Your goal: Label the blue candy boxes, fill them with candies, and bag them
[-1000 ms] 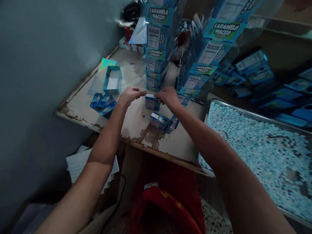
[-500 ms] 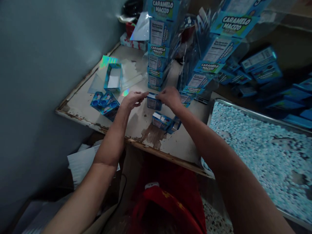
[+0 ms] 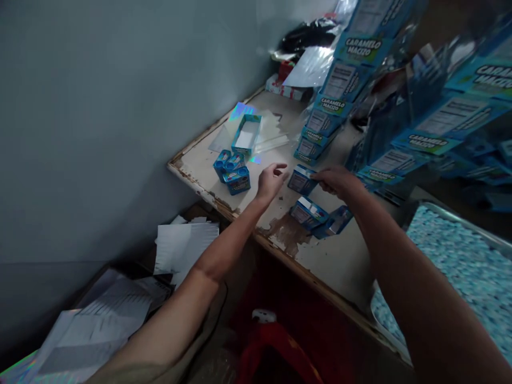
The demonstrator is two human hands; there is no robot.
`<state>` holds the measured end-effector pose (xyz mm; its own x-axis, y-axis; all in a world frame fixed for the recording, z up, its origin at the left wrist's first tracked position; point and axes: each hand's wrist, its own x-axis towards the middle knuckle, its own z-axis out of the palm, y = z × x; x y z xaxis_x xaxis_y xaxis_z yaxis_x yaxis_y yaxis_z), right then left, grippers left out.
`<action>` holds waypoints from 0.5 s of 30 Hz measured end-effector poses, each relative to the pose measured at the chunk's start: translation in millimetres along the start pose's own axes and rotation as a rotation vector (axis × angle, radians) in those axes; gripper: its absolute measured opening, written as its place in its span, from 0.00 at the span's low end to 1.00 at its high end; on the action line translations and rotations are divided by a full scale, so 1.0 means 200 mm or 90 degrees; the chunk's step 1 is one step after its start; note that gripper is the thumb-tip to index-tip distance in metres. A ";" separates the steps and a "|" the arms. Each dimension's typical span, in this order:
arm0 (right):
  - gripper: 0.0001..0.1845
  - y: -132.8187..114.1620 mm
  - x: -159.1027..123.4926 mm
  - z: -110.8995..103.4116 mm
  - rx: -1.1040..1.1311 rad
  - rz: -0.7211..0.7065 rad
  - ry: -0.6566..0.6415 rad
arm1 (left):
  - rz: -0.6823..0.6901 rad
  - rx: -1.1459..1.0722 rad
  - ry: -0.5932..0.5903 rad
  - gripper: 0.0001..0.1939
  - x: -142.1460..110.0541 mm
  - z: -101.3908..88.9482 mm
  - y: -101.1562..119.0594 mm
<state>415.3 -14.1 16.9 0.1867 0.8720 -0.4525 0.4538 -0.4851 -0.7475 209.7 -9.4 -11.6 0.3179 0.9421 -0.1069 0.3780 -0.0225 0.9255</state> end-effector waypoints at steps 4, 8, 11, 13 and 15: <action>0.19 -0.12 -0.11 -0.03 -0.142 -0.074 0.095 | 0.029 0.476 0.263 0.45 -0.18 -0.32 0.11; 0.10 -0.30 -0.27 0.01 -0.188 -0.205 0.096 | -0.209 0.605 0.079 0.84 -0.10 -0.60 0.12; 0.10 -0.37 -0.35 0.08 -0.222 -0.270 0.055 | -0.212 0.570 -0.027 0.82 -0.01 -0.69 0.08; 0.11 -0.37 -0.37 0.14 -0.293 -0.331 0.067 | -0.154 0.556 -0.026 0.80 -0.01 -0.75 0.04; 0.11 -0.37 -0.36 0.25 -0.352 -0.387 0.070 | -0.103 0.531 -0.014 0.78 -0.03 -0.83 0.00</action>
<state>325.8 -43.6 80.2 -0.1581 0.9871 0.0247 0.8605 0.1500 -0.4868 63.4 40.7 49.2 0.2183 0.9486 -0.2293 0.9346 -0.1356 0.3287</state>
